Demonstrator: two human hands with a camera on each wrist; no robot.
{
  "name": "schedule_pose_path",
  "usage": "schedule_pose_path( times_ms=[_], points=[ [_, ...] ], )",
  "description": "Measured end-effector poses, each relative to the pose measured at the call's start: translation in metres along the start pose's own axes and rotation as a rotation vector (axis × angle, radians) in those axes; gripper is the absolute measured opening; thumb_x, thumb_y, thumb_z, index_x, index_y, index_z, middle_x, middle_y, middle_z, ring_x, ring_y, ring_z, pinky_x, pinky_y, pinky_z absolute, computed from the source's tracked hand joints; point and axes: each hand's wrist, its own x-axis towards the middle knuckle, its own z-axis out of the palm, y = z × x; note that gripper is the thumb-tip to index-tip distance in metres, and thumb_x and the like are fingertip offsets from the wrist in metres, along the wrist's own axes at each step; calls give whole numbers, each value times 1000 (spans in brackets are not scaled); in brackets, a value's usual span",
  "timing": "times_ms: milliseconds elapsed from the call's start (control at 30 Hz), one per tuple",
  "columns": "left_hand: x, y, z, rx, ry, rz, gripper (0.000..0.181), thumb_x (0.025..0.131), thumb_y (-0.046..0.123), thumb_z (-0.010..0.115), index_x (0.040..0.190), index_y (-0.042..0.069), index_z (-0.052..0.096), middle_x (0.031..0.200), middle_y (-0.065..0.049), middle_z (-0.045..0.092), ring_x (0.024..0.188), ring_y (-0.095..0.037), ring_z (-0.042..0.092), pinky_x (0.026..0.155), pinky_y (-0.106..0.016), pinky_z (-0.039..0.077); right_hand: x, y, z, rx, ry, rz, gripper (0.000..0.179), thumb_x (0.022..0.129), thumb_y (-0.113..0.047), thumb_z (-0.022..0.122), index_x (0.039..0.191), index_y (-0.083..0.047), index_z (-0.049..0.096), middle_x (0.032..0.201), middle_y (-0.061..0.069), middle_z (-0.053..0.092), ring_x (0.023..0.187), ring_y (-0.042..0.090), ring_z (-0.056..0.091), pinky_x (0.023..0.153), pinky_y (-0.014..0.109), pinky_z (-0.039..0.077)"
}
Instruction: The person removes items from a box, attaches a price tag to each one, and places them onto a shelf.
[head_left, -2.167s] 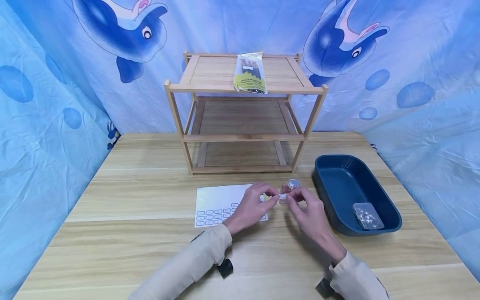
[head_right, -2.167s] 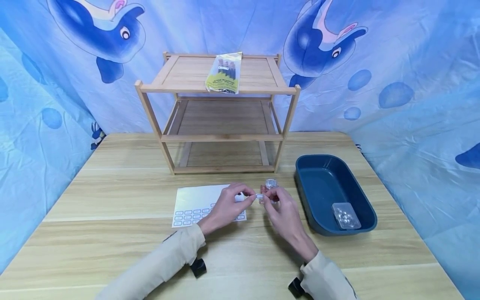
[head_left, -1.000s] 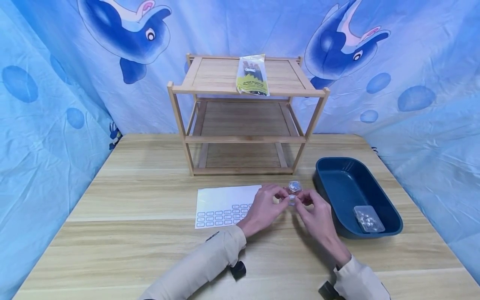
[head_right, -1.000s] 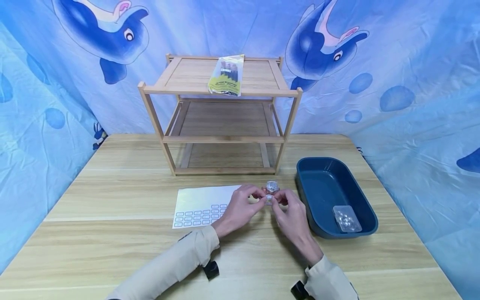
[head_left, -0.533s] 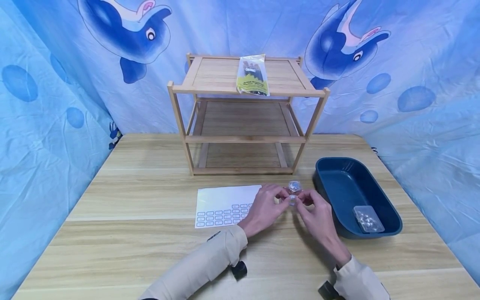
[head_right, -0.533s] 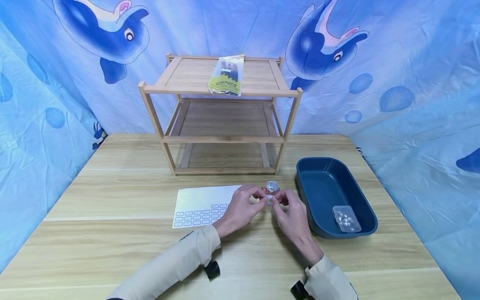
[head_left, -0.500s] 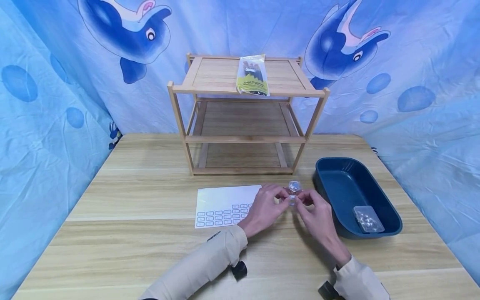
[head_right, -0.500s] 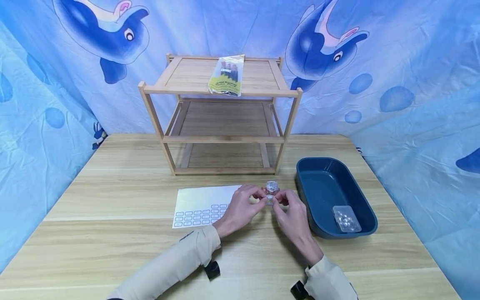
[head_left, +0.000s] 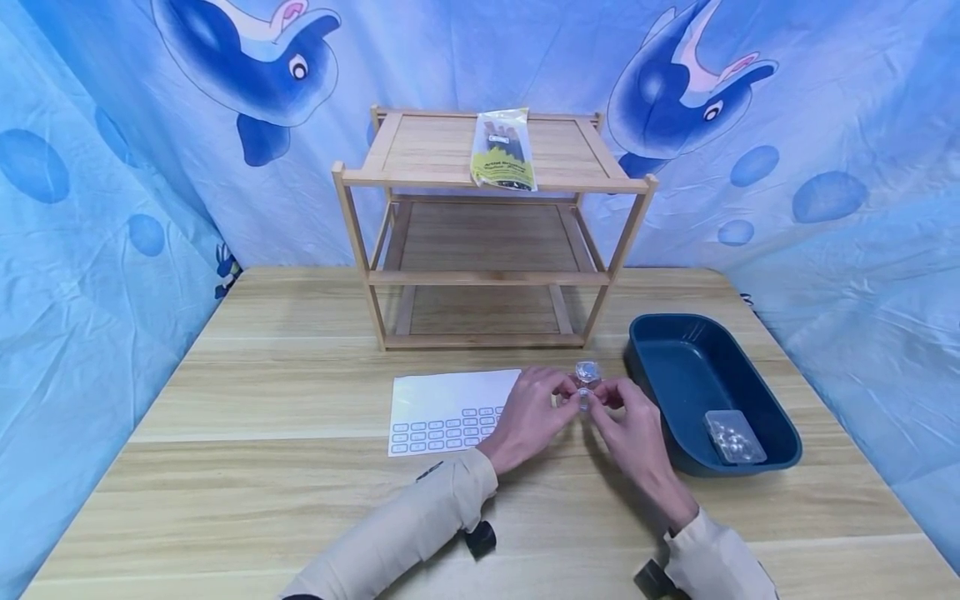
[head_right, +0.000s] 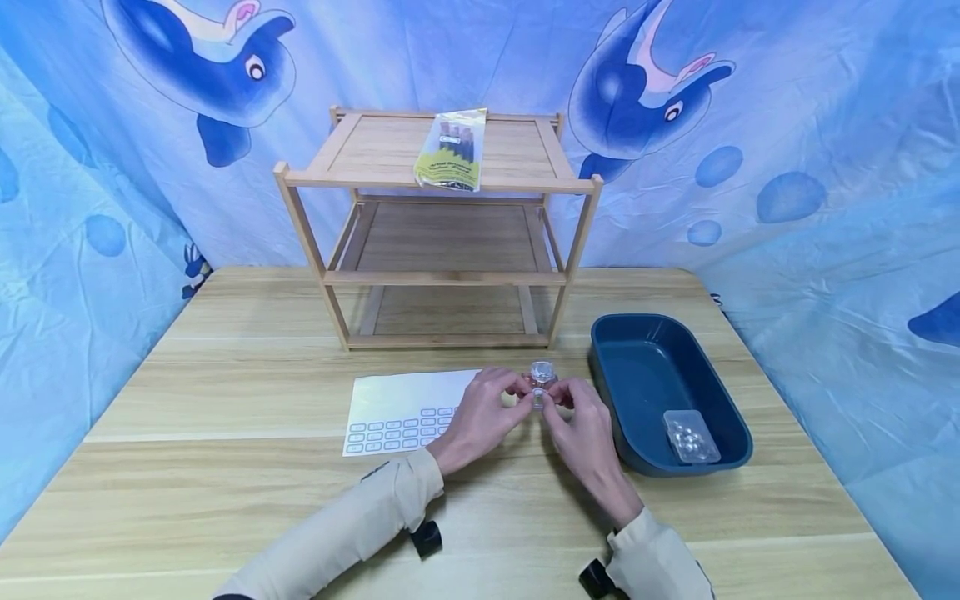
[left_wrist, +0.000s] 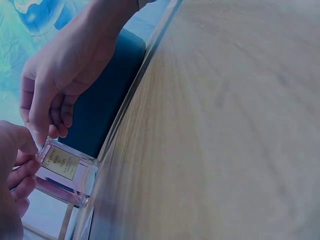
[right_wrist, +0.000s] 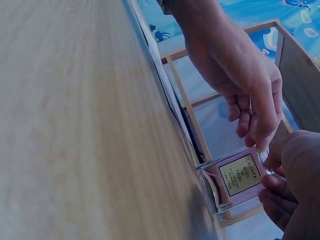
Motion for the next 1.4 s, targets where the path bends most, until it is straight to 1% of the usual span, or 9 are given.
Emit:
schedule_pose_path(
  times_ms=[133,367,533,633,833,1000,1100,1233,1400],
  points=[
    [1,1,0,27,13,27,4,92,13,76,89,13,72,94,1,75,96,-17,67,100,-31,51,0,-1,0,-31,9,-3,15,88,2,79,96,-3,67,93,8,67,85,20,62,75,20,50],
    [2,2,-1,94,21,65,4,92,14,75,91,11,73,94,2,76,94,-15,67,99,-30,50,1,-1,2,-45,12,-9,15,88,3,78,95,-2,66,92,8,67,85,21,62,74,23,51],
    [3,2,0,167,37,104,5,91,14,76,89,11,72,92,1,76,91,-15,68,97,-29,52,1,1,3,-48,20,-17,15,86,5,78,94,-2,66,91,8,66,84,22,62,73,33,54],
    [4,2,0,194,42,120,5,91,13,75,88,9,73,91,0,76,87,-15,68,94,-29,53,1,2,4,-52,24,-26,16,86,6,78,94,-2,67,91,9,67,84,22,62,72,38,55],
    [4,4,1,230,48,125,6,90,14,77,89,10,73,89,0,75,85,-16,67,89,-30,54,1,2,4,-65,33,-34,16,85,6,78,92,-3,67,91,9,66,84,22,61,71,39,54],
    [4,4,2,261,62,128,7,89,15,77,87,11,72,87,1,75,82,-16,66,84,-30,55,1,1,5,-75,30,-24,16,85,6,79,92,-2,67,92,10,66,84,24,61,71,41,55],
    [4,4,3,262,75,127,8,89,15,78,86,11,71,87,1,75,81,-16,66,82,-29,55,1,1,6,-81,30,-16,16,85,5,79,93,-1,66,93,11,66,85,25,61,72,43,55],
    [4,4,4,262,84,121,9,88,15,79,85,12,71,87,1,75,83,-16,67,84,-29,55,1,2,6,-85,29,-7,16,86,4,79,93,-1,66,94,11,66,86,27,61,73,45,55],
    [4,5,3,262,79,117,9,88,16,79,86,12,71,86,1,75,82,-16,67,82,-28,54,1,3,7,-87,41,-28,17,85,4,80,92,-1,66,92,11,66,86,26,62,72,44,56]
  ],
)
